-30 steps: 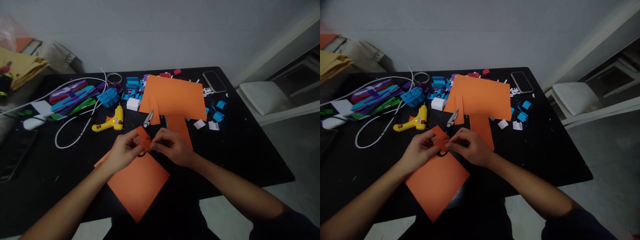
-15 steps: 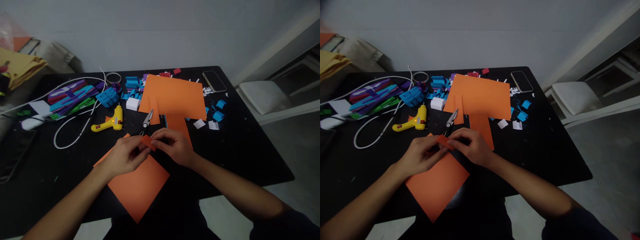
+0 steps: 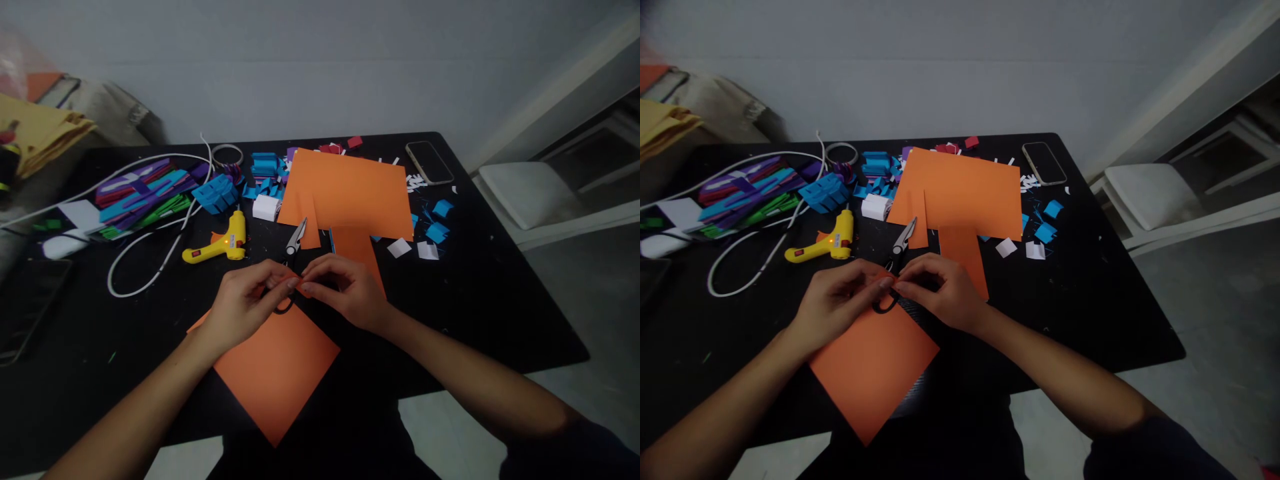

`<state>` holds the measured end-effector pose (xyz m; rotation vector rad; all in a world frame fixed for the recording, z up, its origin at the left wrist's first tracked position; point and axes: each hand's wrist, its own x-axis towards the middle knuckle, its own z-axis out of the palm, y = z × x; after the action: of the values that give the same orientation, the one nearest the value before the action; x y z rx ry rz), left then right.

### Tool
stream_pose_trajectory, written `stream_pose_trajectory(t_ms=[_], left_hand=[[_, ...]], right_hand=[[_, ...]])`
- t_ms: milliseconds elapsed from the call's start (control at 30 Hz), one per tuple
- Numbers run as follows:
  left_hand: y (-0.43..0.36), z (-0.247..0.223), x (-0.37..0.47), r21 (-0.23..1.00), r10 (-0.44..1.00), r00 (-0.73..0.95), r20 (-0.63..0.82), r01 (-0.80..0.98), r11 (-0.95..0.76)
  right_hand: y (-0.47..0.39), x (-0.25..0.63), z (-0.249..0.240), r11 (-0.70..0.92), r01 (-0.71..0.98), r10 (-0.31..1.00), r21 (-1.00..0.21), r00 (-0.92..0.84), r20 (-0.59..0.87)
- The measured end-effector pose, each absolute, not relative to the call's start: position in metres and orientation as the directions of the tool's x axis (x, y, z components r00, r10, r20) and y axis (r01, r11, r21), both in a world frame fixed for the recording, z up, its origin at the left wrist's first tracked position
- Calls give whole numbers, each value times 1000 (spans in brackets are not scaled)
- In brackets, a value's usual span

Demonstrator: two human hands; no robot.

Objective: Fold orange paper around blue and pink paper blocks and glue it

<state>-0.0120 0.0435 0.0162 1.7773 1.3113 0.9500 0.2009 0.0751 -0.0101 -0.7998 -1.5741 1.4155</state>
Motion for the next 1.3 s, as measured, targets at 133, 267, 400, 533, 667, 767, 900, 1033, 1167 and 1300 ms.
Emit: stream_pose_trajectory(t_ms=[133, 267, 400, 533, 667, 767, 900, 1033, 1167, 1300], left_hand=[[44, 16, -15, 923, 991, 79, 111, 361, -133], [45, 17, -16, 946, 995, 37, 89, 309, -96], [46, 18, -15, 950, 996, 15, 83, 302, -84], [47, 19, -15, 953, 997, -1, 72, 295, -68], [46, 18, -16, 950, 996, -4, 87, 301, -82], [46, 18, -16, 946, 995, -12, 102, 311, -94], [46, 18, -15, 954, 995, -9, 104, 282, -97], [46, 21, -14, 967, 995, -25, 96, 241, -87], [45, 24, -14, 972, 996, -32, 86, 222, -77], [45, 24, -14, 979, 997, -21, 78, 190, -73]], right_hand=[[78, 204, -7, 308, 29, 865, -951, -425, 267], [79, 207, -5, 445, 173, 839, -879, -425, 341], [78, 207, -5, 466, 208, 843, -860, -398, 361], [77, 207, -6, 468, 241, 846, -850, -400, 352], [76, 206, -7, 390, 188, 882, -901, -356, 308], [76, 205, -8, 327, 111, 902, -939, -333, 275], [76, 203, -8, 201, 57, 935, -978, -310, 174], [76, 202, -6, 95, -8, 960, -995, -262, 94], [76, 201, -5, 55, -59, 971, -997, -231, 68], [77, 202, -2, 17, -72, 975, -997, -221, 32]])
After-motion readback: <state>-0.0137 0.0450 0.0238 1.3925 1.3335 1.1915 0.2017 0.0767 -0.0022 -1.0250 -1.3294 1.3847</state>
